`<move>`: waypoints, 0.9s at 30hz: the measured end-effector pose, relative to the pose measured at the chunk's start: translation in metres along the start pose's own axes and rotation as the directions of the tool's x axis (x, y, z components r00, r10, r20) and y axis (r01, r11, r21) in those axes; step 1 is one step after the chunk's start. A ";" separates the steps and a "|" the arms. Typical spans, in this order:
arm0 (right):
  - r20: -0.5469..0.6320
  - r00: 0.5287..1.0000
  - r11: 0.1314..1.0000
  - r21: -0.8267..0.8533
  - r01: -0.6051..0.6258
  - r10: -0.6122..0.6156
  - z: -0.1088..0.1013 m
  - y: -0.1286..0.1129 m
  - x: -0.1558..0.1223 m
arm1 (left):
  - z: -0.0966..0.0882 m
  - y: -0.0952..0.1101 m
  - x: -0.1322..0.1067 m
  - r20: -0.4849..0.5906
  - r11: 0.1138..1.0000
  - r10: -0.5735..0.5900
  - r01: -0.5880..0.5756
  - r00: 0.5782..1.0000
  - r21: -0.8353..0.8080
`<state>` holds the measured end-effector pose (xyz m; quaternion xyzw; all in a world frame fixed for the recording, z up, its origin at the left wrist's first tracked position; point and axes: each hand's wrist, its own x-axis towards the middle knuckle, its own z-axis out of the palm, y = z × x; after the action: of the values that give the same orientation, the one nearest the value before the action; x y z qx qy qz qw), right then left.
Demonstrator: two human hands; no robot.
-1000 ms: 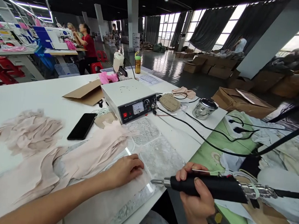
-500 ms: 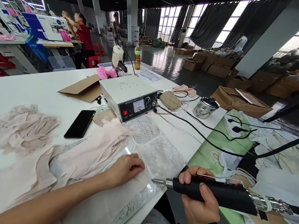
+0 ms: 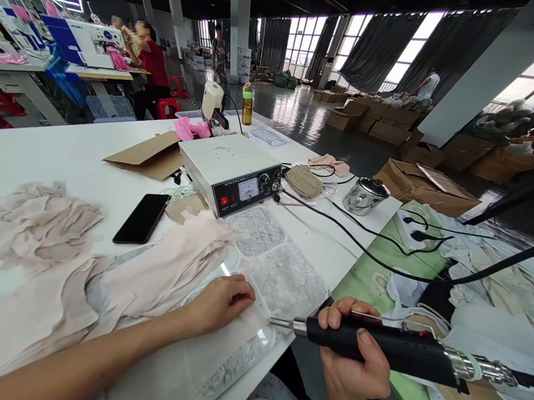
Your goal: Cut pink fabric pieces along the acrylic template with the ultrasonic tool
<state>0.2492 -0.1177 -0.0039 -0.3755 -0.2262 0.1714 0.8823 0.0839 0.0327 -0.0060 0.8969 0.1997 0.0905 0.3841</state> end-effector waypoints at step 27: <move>0.053 0.997 0.992 -0.115 -0.045 0.051 -0.010 -0.004 -0.004 | 0.001 -0.007 -0.006 0.278 0.521 0.621 -0.652 0.733 0.551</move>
<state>0.2515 -0.1279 -0.0076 -0.4257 -0.2511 0.1898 0.8483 0.0772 0.0335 -0.0117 0.9821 -0.1327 0.1333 0.0143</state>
